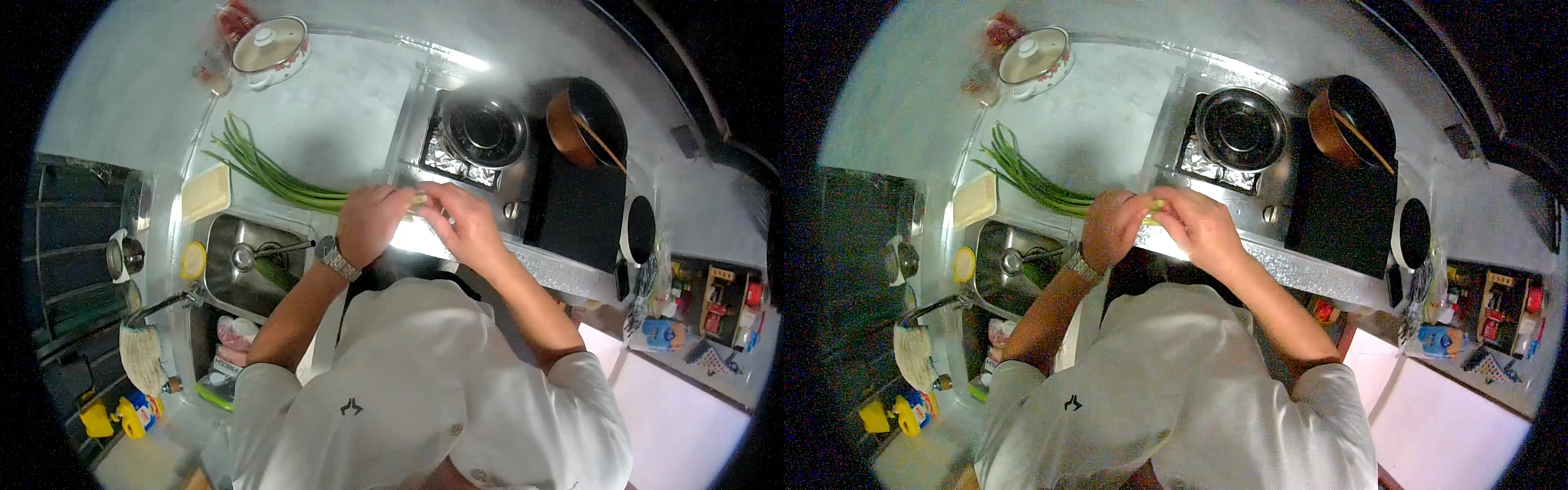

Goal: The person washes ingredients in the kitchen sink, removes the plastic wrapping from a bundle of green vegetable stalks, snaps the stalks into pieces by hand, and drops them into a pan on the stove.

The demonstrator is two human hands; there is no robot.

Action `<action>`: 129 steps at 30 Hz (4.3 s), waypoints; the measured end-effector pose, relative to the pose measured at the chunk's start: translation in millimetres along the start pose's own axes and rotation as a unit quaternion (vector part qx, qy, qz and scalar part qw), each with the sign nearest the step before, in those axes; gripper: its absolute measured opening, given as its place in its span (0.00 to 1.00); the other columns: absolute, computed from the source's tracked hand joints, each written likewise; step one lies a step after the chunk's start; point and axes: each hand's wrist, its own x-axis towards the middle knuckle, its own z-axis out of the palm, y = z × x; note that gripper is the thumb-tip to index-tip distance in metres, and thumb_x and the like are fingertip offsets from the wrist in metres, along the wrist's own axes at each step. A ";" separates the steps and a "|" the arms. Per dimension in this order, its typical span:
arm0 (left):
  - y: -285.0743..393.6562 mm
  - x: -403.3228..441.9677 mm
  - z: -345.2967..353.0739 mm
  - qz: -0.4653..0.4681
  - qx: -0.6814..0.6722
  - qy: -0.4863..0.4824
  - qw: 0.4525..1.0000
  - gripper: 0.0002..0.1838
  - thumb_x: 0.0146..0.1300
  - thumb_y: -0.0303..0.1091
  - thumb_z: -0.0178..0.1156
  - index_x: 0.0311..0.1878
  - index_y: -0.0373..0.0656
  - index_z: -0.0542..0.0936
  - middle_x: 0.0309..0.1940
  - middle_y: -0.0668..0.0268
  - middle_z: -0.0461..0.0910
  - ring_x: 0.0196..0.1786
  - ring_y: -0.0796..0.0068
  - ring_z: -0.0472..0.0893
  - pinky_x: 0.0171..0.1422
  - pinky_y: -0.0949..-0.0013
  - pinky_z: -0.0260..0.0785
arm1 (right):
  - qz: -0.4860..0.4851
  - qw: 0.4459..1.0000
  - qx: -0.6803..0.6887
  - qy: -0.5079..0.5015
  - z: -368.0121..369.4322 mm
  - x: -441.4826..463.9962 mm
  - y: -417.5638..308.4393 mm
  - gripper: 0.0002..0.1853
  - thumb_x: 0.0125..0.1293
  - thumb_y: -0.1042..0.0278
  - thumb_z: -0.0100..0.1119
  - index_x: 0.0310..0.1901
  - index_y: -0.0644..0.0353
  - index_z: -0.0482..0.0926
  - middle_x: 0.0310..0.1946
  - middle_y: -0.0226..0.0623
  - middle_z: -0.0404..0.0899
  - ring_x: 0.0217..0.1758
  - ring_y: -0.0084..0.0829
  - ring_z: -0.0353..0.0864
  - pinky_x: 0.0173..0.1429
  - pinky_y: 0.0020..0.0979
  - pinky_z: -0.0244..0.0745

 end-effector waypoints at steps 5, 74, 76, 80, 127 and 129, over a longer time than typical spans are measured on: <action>3.4 -5.2 -4.5 0.018 -0.019 0.020 0.999 0.09 0.61 0.31 0.59 0.44 0.40 0.80 0.31 0.57 0.77 0.36 0.53 0.77 0.42 0.55 0.69 | -0.093 0.985 -0.132 -0.063 -2.2 16.2 -1.7 0.09 0.61 0.67 0.64 0.40 0.62 0.80 0.30 0.43 0.80 0.33 0.44 0.81 0.38 0.39 0.77; 5.1 -6.3 -41.2 -0.055 0.071 -0.031 0.995 0.10 0.66 0.37 0.57 0.42 0.41 0.80 0.30 0.54 0.80 0.31 0.51 0.80 0.34 0.53 0.72 | -0.167 0.945 -0.255 -0.118 -11.7 42.4 -9.2 0.11 0.61 0.63 0.62 0.27 0.61 0.77 0.22 0.40 0.79 0.27 0.42 0.80 0.33 0.39 0.76; 13.3 -1.5 -41.0 -0.076 0.078 -0.019 0.994 0.10 0.67 0.37 0.56 0.41 0.41 0.79 0.30 0.54 0.80 0.30 0.51 0.80 0.33 0.52 0.71 | -0.132 0.943 -0.299 -0.063 -5.4 40.7 -12.0 0.11 0.61 0.62 0.63 0.26 0.60 0.77 0.19 0.38 0.78 0.23 0.41 0.79 0.29 0.38 0.74; 16.4 4.7 -42.2 -0.125 0.088 -0.016 0.988 0.10 0.67 0.38 0.56 0.40 0.41 0.79 0.30 0.54 0.79 0.31 0.51 0.80 0.34 0.52 0.71 | -0.081 0.946 -0.314 -0.005 5.7 40.7 -16.3 0.11 0.61 0.63 0.63 0.25 0.59 0.76 0.18 0.36 0.77 0.20 0.39 0.79 0.26 0.38 0.72; -3.8 0.0 -59.2 -0.145 -0.246 -0.127 0.950 0.11 0.69 0.34 0.57 0.50 0.38 0.79 0.37 0.62 0.83 0.36 0.71 0.83 0.40 0.67 0.72 | -0.020 0.975 -0.218 -0.045 -11.7 6.3 -19.4 0.09 0.65 0.64 0.59 0.31 0.60 0.77 0.23 0.45 0.78 0.27 0.47 0.80 0.31 0.43 0.74; -11.3 4.1 -64.8 -0.177 -0.283 -0.136 0.933 0.11 0.70 0.33 0.55 0.50 0.38 0.79 0.37 0.64 0.82 0.36 0.76 0.81 0.39 0.69 0.72 | -0.018 0.970 -0.235 -0.053 -13.4 5.1 -21.5 0.09 0.66 0.64 0.59 0.32 0.60 0.77 0.24 0.45 0.78 0.28 0.47 0.80 0.32 0.43 0.75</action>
